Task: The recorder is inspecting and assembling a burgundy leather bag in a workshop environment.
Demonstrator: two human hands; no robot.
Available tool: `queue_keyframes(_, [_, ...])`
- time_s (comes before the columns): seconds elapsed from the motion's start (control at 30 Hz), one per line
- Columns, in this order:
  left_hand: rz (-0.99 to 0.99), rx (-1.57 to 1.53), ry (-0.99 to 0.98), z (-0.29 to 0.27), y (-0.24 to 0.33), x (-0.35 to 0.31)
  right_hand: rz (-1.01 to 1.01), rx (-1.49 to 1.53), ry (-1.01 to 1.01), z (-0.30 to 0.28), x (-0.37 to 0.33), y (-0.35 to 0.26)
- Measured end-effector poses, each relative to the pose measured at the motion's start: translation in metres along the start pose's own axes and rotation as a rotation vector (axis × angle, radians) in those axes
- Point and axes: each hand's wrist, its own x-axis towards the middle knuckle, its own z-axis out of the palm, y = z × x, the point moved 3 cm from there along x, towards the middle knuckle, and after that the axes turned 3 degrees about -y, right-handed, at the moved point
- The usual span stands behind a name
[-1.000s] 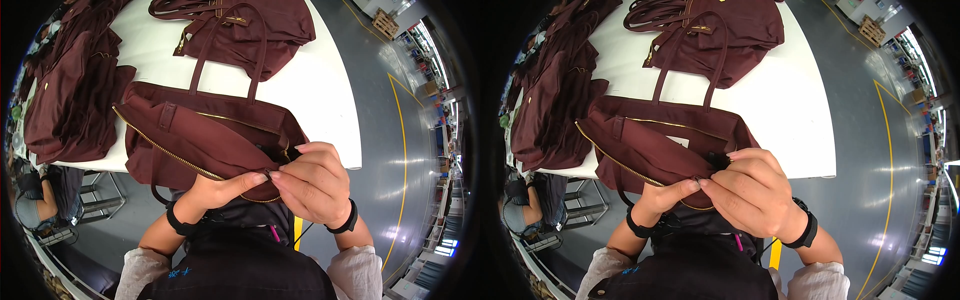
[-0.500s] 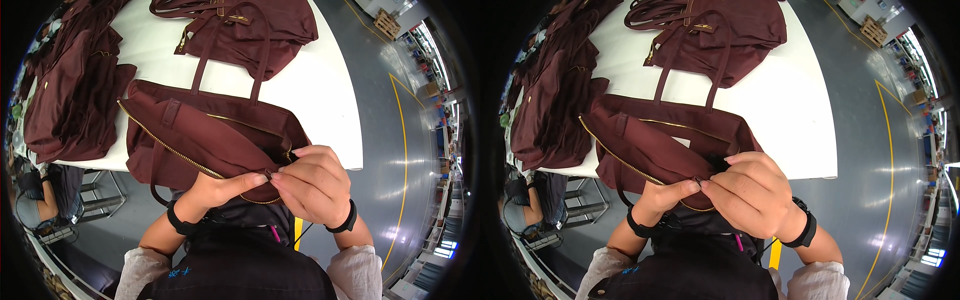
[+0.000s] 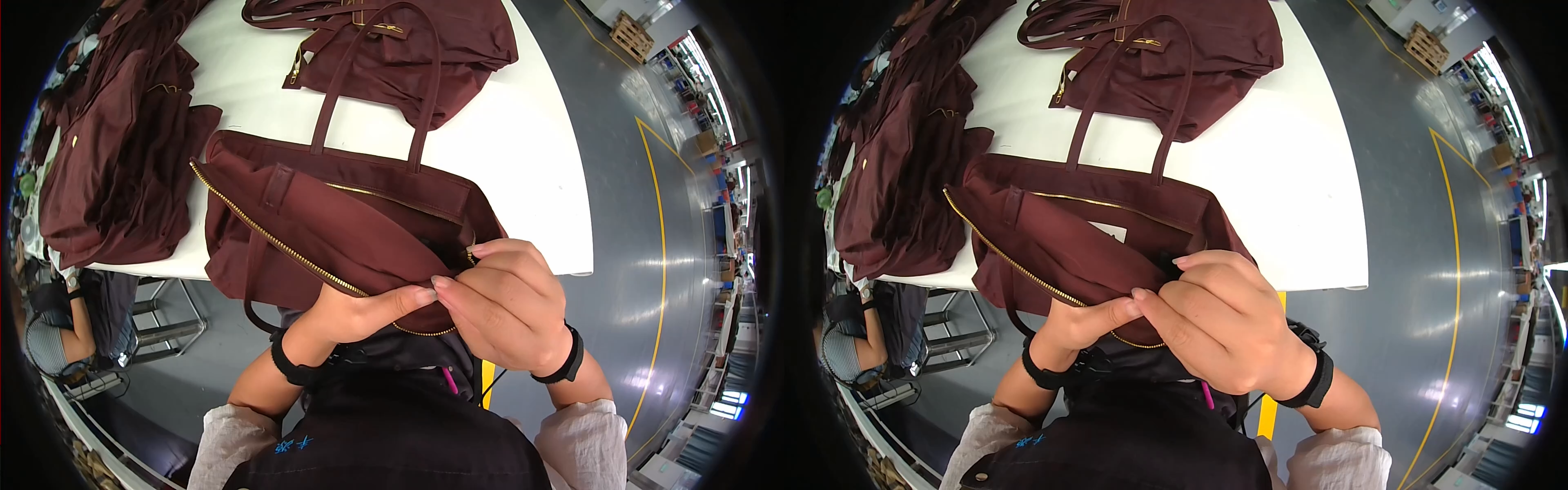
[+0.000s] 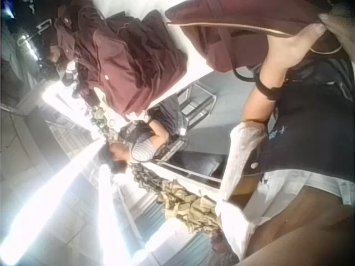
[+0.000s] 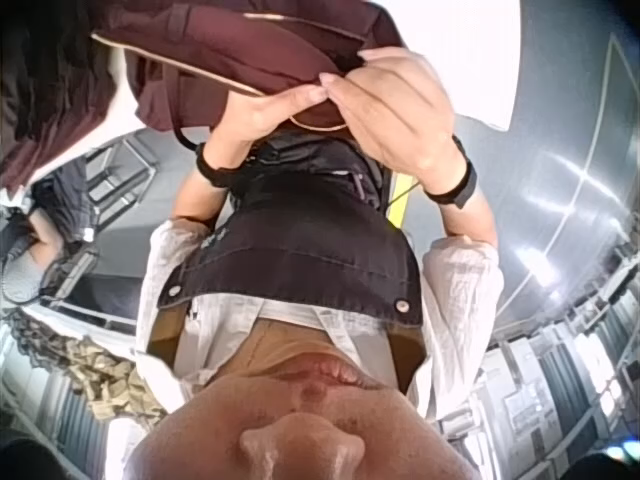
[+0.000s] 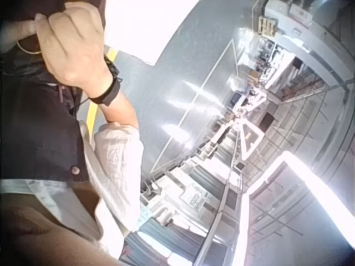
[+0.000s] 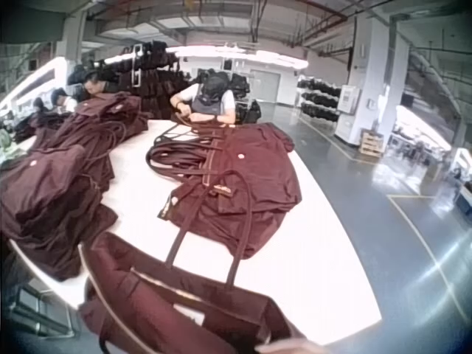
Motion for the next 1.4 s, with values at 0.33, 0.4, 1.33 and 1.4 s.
queue_keyframes(0.33, [-0.139,-0.185,0.009,-0.009,-0.001,0.001,0.532,0.534,-0.13,-0.01,0.006,0.02])
queue_keyframes(0.4, [-0.16,-0.232,-0.023,-0.01,-0.003,0.002,0.528,0.543,-0.136,-0.012,0.007,0.022])
queue_keyframes(1.33, [-0.352,-0.081,-0.305,-0.033,0.027,0.015,1.091,1.025,-0.602,0.006,0.023,0.025])
queue_keyframes(1.4, [-0.361,-0.063,-0.319,-0.033,0.027,0.017,1.084,1.005,-0.602,0.006,0.026,0.026])
